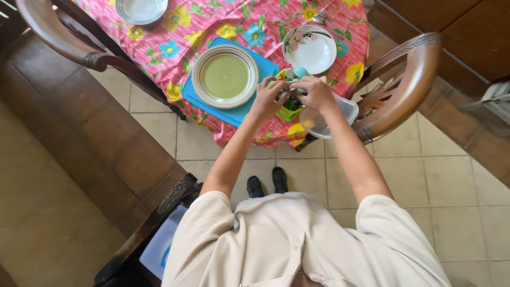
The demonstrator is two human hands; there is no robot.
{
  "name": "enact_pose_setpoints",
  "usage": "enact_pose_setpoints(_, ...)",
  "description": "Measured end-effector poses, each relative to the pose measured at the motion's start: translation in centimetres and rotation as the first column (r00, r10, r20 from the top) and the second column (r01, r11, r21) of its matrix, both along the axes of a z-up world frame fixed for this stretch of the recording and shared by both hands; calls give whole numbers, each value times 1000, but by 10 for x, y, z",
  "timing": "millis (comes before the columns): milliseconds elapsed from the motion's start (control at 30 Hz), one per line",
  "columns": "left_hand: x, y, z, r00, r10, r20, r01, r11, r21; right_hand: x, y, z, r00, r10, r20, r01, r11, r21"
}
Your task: The person wipes several plates and cutlery with a cloth on a dining table. They handle each item one at a time, wiping the surfaces and edges, then place the cleaned items into a blue container or onto a stack.
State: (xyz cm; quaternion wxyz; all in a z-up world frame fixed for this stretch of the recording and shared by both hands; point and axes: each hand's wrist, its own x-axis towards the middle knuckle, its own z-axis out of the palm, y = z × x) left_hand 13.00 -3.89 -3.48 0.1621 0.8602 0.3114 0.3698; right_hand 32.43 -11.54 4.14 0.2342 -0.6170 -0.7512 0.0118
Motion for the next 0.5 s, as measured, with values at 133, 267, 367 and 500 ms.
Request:
enact_pose_setpoints(133,-5,-8,5,1000,2,21,-4,998,69,-3,-12,34,988,46,151,-24,989,-147)
enact_pose_setpoints(267,-20,-17,32,993,-114,-43,108,987,-116,-5,2,52,932,140,-334,-220,952,-214)
enact_pose_setpoints(367,-26,-1,23,990,-112,82,121,987,-111,-13,27,52,878,200,-436,-285,948,-138)
enact_pose_setpoints(500,-41,36,-10,974,14,227,-24,999,39,-27,70,40,859,230,-457,-305,947,-97)
